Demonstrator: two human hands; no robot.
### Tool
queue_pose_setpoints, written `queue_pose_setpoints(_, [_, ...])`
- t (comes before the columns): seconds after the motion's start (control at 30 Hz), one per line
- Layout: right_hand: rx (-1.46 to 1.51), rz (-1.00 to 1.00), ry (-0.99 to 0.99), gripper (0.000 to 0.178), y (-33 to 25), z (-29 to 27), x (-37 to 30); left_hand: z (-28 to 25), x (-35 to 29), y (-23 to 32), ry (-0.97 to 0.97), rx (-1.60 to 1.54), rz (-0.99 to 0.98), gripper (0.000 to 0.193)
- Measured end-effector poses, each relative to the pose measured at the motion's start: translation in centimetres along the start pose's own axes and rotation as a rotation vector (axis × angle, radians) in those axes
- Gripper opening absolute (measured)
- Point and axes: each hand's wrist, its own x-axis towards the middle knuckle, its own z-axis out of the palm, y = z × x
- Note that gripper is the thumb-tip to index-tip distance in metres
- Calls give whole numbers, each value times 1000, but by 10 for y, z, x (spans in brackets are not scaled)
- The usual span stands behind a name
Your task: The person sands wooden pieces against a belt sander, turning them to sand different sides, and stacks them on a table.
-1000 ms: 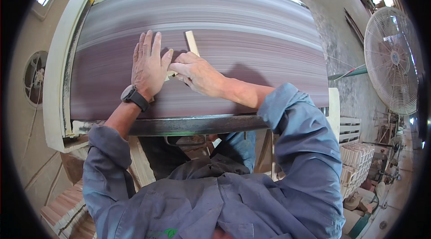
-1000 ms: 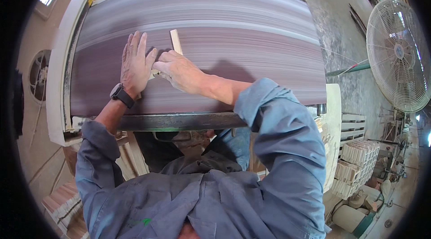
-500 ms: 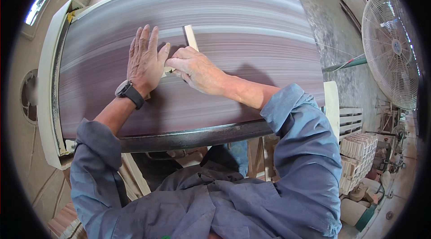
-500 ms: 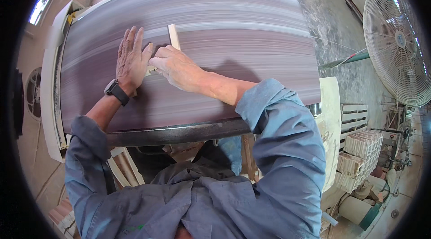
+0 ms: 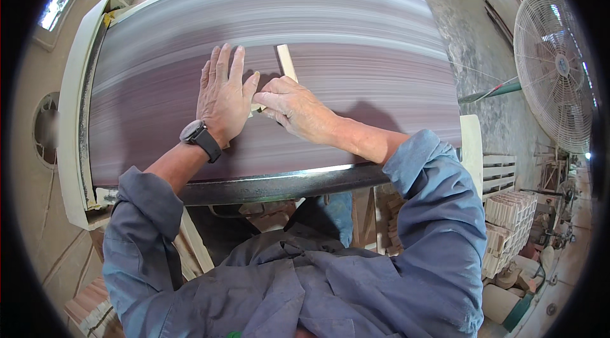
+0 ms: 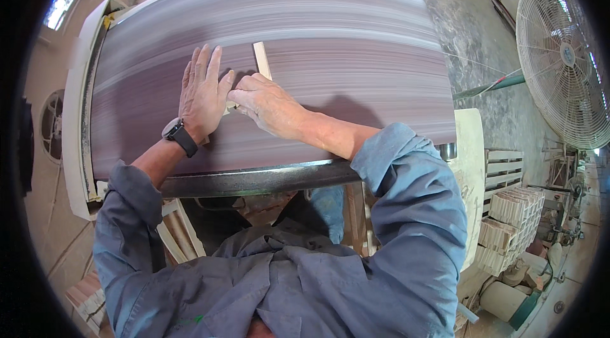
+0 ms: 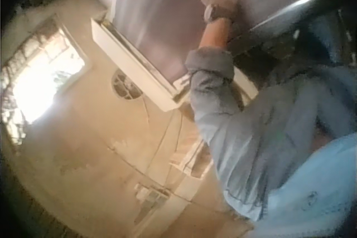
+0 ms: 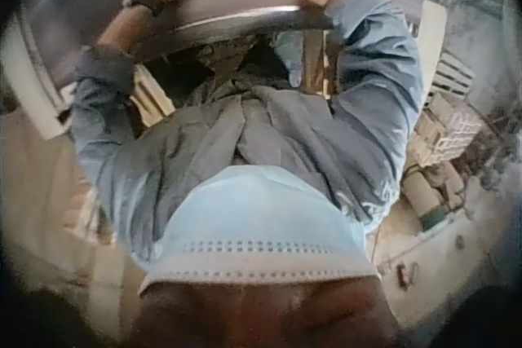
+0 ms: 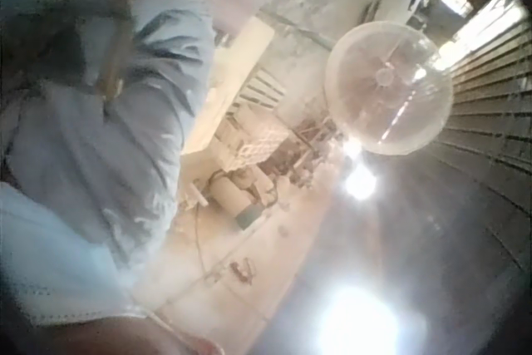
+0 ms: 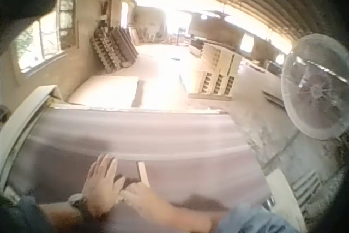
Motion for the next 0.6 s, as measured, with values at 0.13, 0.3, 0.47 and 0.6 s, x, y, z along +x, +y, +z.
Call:
queue_pose_setpoints(0.13, [-16,6,-13,25,3,-2,-3,3,2,3,-18,3,-1,60])
queue_pose_setpoints(0.3, [-24,31,8,26,6,-9,-10,8,10,13,-22,-7,21,60])
queue_pose_setpoints(0.47, [-50,19,61,29,11,-21,-28,13,20,34,-10,-9,82,58])
queue_pose_setpoints(0.6, [-88,51,95,26,5,-26,-45,21,18,47,77,-59,122,58])
